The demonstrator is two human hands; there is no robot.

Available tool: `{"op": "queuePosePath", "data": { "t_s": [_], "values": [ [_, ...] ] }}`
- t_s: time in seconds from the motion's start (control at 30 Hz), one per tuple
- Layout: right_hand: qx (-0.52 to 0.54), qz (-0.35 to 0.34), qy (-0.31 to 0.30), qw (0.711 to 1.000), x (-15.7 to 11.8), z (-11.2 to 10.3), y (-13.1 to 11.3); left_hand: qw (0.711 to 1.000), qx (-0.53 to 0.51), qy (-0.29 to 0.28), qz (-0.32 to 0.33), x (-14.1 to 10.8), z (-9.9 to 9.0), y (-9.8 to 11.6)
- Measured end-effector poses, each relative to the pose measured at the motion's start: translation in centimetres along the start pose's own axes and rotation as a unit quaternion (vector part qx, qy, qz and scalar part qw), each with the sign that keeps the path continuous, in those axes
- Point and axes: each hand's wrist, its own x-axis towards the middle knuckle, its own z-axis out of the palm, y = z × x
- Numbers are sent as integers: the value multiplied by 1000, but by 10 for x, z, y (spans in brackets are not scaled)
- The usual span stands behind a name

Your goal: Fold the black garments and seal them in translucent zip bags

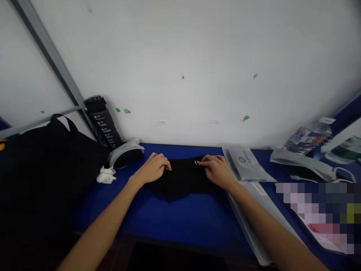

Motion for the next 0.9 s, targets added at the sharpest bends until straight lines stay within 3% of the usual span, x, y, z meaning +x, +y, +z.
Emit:
{"op": "queuePosePath", "data": {
  "t_s": [0.1, 0.17, 0.27, 0.33, 0.43, 0.53, 0.67, 0.77, 0.83, 0.9],
  "values": [
    [-13, 12, -9, 1000, -1, -6, -5, 999, -34, -14, 25, -4, -5, 9],
    [21, -7, -31, 999, -3, -14, -11, 990, -102, -85, 42, -6, -6, 16],
    [139, -59, -150, 977, -4, -29, -20, 968, -163, -186, 45, -9, -2, 19],
    [194, -75, -222, 953, -5, -36, -23, 966, -167, -194, 47, -9, -1, 18],
    [247, -71, -257, 931, -4, -42, -26, 966, -181, -177, 42, -9, -4, 14],
    [289, -53, -201, 935, -1, -39, -24, 977, -183, -113, 6, -9, -11, 8],
    [171, -16, -3, 985, 2, -20, -17, 994, -48, 72, -65, -9, -6, -8],
    [96, -4, -8, 995, 1, -2, -10, 980, 38, 104, -164, -9, 4, -21],
    [76, 10, -22, 997, -1, 4, -7, 972, 33, 102, -208, -10, 8, -26],
    [39, 39, 5, 998, -2, 4, -6, 965, 0, 110, -238, -10, 8, -27]
  ]
}}
